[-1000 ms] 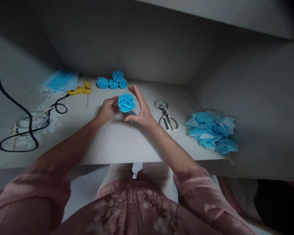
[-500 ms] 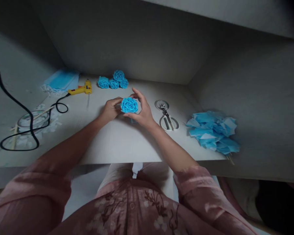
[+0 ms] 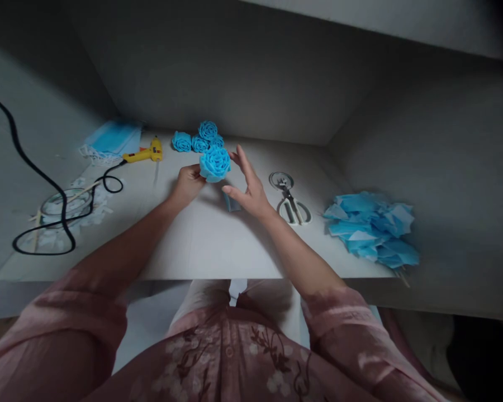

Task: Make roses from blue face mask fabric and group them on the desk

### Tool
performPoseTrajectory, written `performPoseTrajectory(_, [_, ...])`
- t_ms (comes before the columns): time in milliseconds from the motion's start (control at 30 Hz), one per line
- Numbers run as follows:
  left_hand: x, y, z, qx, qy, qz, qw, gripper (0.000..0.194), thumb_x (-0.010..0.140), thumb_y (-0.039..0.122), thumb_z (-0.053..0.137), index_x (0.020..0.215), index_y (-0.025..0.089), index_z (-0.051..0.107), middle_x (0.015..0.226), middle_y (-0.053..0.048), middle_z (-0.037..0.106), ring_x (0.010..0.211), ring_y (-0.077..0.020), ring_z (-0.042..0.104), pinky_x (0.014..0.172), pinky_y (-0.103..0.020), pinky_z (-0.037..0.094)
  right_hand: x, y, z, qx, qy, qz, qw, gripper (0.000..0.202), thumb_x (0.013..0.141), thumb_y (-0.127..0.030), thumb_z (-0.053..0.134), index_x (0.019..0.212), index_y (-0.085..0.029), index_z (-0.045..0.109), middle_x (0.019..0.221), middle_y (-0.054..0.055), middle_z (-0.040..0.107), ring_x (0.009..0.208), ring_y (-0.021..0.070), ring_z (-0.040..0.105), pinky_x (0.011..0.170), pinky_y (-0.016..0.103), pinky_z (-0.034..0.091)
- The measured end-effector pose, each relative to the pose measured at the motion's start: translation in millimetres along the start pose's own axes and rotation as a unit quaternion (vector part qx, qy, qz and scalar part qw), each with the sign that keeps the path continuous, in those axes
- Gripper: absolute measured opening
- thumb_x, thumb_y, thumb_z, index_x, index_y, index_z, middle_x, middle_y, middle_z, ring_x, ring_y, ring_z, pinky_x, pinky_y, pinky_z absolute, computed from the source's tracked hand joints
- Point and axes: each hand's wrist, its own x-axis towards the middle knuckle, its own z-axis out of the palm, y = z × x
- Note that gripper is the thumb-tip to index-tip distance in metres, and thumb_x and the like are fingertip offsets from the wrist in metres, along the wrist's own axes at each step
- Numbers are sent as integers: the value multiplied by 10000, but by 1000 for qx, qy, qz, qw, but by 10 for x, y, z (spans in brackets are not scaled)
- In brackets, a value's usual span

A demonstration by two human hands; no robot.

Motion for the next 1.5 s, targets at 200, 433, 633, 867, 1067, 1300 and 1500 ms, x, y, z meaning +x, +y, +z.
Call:
performPoseTrajectory(200, [-45,73,35,-2,-56,8,998,301,729,463,854,745,174,770,784,-43,779,880,-262,725,869,-409,620,-27,45,68,4,-3,7,1000,1108,814,-867,675,1677,-247,364,1691,171,484,1594,368,442,1319,588,372])
performPoseTrajectory(433, [-69,149,68,-12,-55,38,998,426,869,580,773,978,170,803,1015,-94,812,926,-226,734,832,-337,607,-47,108,50,-8,69,38,997,874,868,-800,674,1531,-243,552,1575,160,611,1488,339,562,1281,542,431])
performPoseTrajectory(633, [-36,154,7,-48,-66,84,993,723,886,786,676,1326,215,729,1288,-153,753,1155,-257,714,904,-338,600,-49,191,47,5,87,56,995,936,875,-797,667,1580,-207,490,1605,195,570,1473,333,575,1260,534,454])
performPoseTrajectory(867, [-46,55,55,-25,-104,62,992,696,690,608,936,1218,189,763,1227,-135,765,1120,-279,715,1005,-391,582,-43,231,83,-35,68,28,997,864,867,-840,636,1490,-242,594,1516,167,653,1436,364,590,1245,580,450])
performPoseTrajectory(1067, [-55,111,63,-9,-68,77,995,589,716,571,921,1138,189,773,1068,-94,784,1007,-251,715,1002,-397,569,-46,202,55,-24,52,1,998,919,861,-868,610,1535,-245,555,1552,172,623,1475,369,546,1264,582,423])
performPoseTrajectory(1300, [-61,193,40,10,-72,85,994,546,776,444,846,1254,201,747,1289,-124,762,1153,-268,703,1023,-397,555,-27,146,14,-52,89,13,995,708,900,-742,672,1429,-272,636,1437,150,693,1398,362,593,1235,585,443])
performPoseTrajectory(1500, [-28,338,-12,17,-11,122,992,169,915,367,669,852,212,697,920,-55,736,958,-217,685,961,-377,535,-5,201,-83,-113,137,-30,984,615,940,-719,624,1400,-312,645,1397,115,720,1361,364,606,1229,638,420])
